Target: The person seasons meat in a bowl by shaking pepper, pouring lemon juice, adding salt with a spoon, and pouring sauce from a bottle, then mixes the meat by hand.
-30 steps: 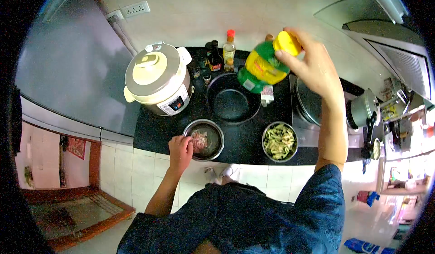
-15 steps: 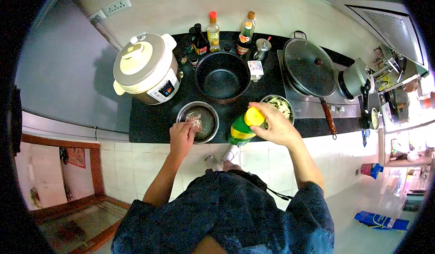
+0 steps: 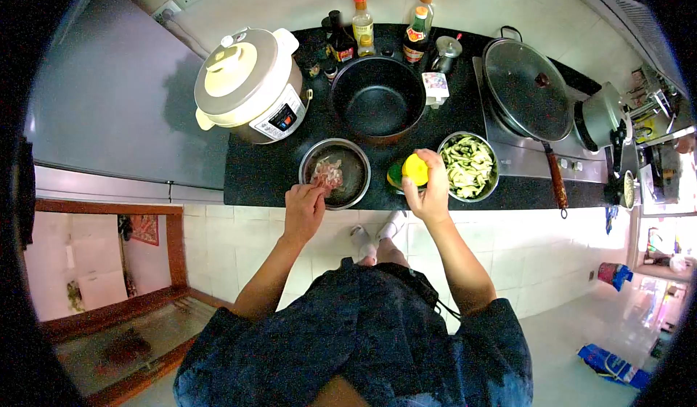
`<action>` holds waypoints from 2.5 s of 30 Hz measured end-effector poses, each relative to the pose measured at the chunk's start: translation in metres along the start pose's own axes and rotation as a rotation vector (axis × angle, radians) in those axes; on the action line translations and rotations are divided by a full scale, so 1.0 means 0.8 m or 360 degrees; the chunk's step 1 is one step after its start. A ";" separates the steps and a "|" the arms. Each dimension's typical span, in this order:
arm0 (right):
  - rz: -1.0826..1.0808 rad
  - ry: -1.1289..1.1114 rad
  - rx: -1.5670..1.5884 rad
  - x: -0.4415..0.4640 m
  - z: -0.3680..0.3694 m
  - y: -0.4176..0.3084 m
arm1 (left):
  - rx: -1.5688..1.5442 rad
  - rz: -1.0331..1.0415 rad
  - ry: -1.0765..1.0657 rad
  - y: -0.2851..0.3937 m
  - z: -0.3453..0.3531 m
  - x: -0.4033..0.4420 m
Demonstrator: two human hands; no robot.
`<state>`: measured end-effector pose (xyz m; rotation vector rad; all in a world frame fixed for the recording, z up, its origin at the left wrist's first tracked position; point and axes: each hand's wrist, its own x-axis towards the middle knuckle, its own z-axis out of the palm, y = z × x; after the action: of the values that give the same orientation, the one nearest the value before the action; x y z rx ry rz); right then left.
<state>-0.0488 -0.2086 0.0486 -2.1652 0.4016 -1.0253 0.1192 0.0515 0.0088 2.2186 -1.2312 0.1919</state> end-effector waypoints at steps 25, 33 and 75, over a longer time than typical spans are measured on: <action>0.0786 -0.0519 0.0147 -0.049 -0.001 0.069 | -0.0055 -0.0113 0.0083 -0.018 -0.001 -0.020; 0.0616 -0.0568 0.0010 -0.029 0.005 0.022 | -0.0022 -0.0130 0.0129 -0.019 -0.003 -0.027; -0.1503 -0.2230 -0.2091 0.183 0.192 -0.178 | -0.0040 -0.0432 0.0112 0.051 0.075 -0.054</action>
<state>0.1604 -0.1154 0.1621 -3.5946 -0.9692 0.9783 0.0531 0.0334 -0.0395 2.3081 -0.8794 0.1440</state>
